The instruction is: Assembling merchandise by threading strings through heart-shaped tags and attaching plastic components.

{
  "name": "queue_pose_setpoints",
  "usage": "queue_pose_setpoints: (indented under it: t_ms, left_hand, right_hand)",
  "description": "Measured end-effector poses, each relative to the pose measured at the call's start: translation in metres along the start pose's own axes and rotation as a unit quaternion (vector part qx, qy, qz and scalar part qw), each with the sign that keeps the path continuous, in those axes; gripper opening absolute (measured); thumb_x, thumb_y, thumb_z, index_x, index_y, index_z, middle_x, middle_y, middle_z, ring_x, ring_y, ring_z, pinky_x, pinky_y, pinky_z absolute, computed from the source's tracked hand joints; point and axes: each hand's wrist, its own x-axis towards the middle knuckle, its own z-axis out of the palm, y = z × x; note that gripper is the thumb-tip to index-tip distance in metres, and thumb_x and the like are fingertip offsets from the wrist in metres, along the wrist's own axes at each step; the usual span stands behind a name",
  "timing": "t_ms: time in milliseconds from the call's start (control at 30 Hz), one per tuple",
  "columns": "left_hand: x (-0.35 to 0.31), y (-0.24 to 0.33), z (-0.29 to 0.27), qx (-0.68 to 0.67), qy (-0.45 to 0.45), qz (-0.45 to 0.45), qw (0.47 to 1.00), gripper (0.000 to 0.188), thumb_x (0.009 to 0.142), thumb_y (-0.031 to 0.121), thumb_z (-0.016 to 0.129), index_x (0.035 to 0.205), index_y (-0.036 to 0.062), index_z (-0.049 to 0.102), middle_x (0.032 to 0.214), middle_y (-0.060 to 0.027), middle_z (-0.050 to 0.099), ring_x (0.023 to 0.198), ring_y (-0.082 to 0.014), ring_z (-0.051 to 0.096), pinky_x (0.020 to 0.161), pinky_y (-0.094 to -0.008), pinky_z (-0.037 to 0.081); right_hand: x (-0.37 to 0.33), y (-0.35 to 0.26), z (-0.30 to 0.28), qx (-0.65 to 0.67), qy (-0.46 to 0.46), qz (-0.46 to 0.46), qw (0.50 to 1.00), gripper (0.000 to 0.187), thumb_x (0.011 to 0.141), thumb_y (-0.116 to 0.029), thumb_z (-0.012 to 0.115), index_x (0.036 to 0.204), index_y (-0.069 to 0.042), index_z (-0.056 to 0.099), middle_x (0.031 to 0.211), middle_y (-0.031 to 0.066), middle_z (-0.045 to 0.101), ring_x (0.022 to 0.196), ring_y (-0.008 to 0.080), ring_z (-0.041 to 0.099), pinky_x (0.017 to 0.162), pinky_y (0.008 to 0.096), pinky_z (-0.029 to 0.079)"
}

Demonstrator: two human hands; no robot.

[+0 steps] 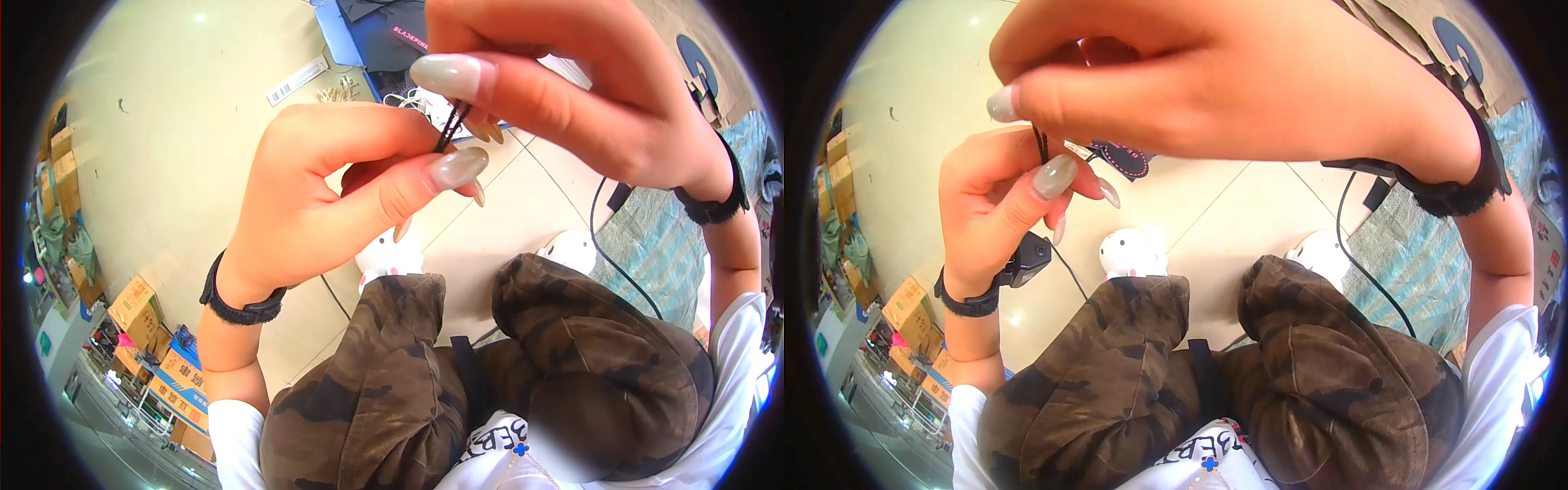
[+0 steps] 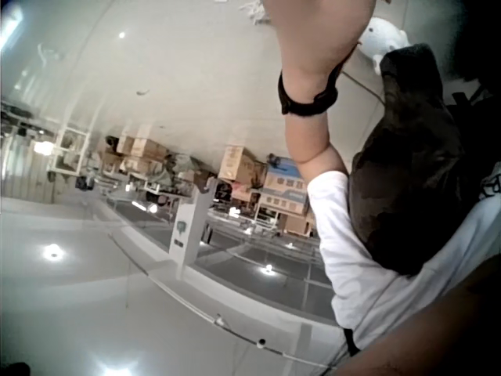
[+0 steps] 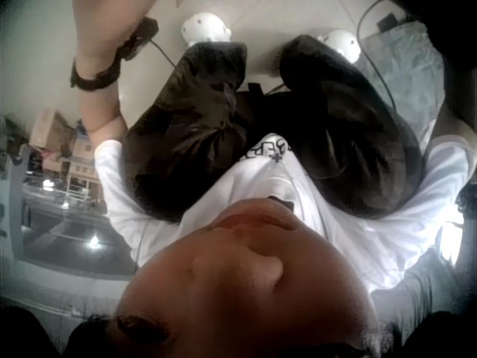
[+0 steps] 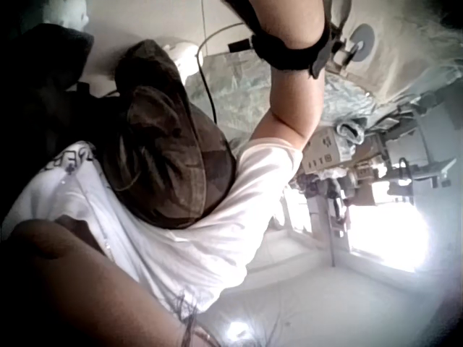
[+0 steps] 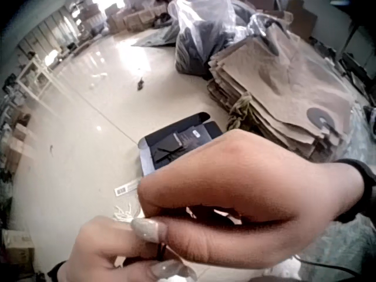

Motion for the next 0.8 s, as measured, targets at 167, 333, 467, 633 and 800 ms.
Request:
queue_pose_setpoints:
  t_ms: [167, 333, 467, 633, 800]
  left_hand:
    - [0.003, -0.003, 0.0, -0.009, 0.025, 0.0, 1.0, 0.025, 0.081, 0.013, 0.05, 0.066, -0.0062, 0.054, 0.067, -0.0114, 0.06, 0.045, -0.0087, 0.046, 0.05, -0.0218, 0.042]
    - [0.002, -0.008, -0.001, -0.006, 0.029, -0.019, 0.999, 0.022, 0.08, 0.011, 0.049, 0.066, -0.0056, 0.055, 0.068, -0.0125, 0.06, 0.044, -0.0082, 0.043, 0.05, -0.0226, 0.042]
    - [0.002, -0.018, 0.002, -0.027, 0.045, 0.021, 0.998, 0.013, 0.076, 0.01, 0.058, 0.076, -0.0026, 0.062, 0.061, -0.0039, 0.057, 0.049, -0.0052, 0.044, 0.042, -0.0197, 0.032]
    - [0.003, -0.027, 0.0, 0.03, 0.023, 0.019, 0.999, 0.012, 0.073, 0.009, 0.06, 0.076, -0.0023, 0.062, 0.055, -0.004, 0.053, 0.045, -0.0055, 0.042, 0.041, -0.0206, 0.031]
    - [0.004, -0.015, -0.005, 0.041, -0.04, -0.085, 0.995, 0.018, 0.08, 0.011, 0.052, 0.086, -0.0046, 0.06, 0.077, -0.0111, 0.062, 0.054, -0.0084, 0.051, 0.05, -0.0213, 0.044]
  right_hand:
    - [0.008, -0.023, -0.015, 0.008, -0.062, 0.106, 0.992, 0.037, 0.091, -0.029, 0.039, 0.073, 0.001, 0.051, 0.058, 0.0049, 0.05, 0.048, 0.0105, 0.042, 0.044, 0.0251, 0.033]
    - [0.004, -0.021, -0.013, 0.038, -0.083, 0.194, 0.977, 0.04, 0.089, -0.034, 0.044, 0.077, 0.003, 0.053, 0.054, 0.0048, 0.045, 0.047, 0.0098, 0.038, 0.042, 0.0261, 0.031]
    - [0.005, -0.012, 0.003, -0.022, -0.063, 0.152, 0.986, 0.027, 0.075, -0.023, 0.062, 0.07, -0.001, 0.048, 0.059, 0.0045, 0.045, 0.05, 0.0142, 0.043, 0.044, 0.025, 0.033]
    - [0.002, 0.0, 0.01, -0.099, -0.048, 0.048, 0.993, 0.019, 0.076, -0.016, 0.059, 0.071, -0.001, 0.05, 0.056, 0.0048, 0.044, 0.049, 0.0158, 0.045, 0.043, 0.0259, 0.033]
    - [0.001, -0.008, 0.001, -0.082, -0.09, 0.106, 0.987, 0.012, 0.079, -0.01, 0.056, 0.076, 0.001, 0.052, 0.062, 0.0048, 0.046, 0.055, 0.014, 0.048, 0.047, 0.0236, 0.038]
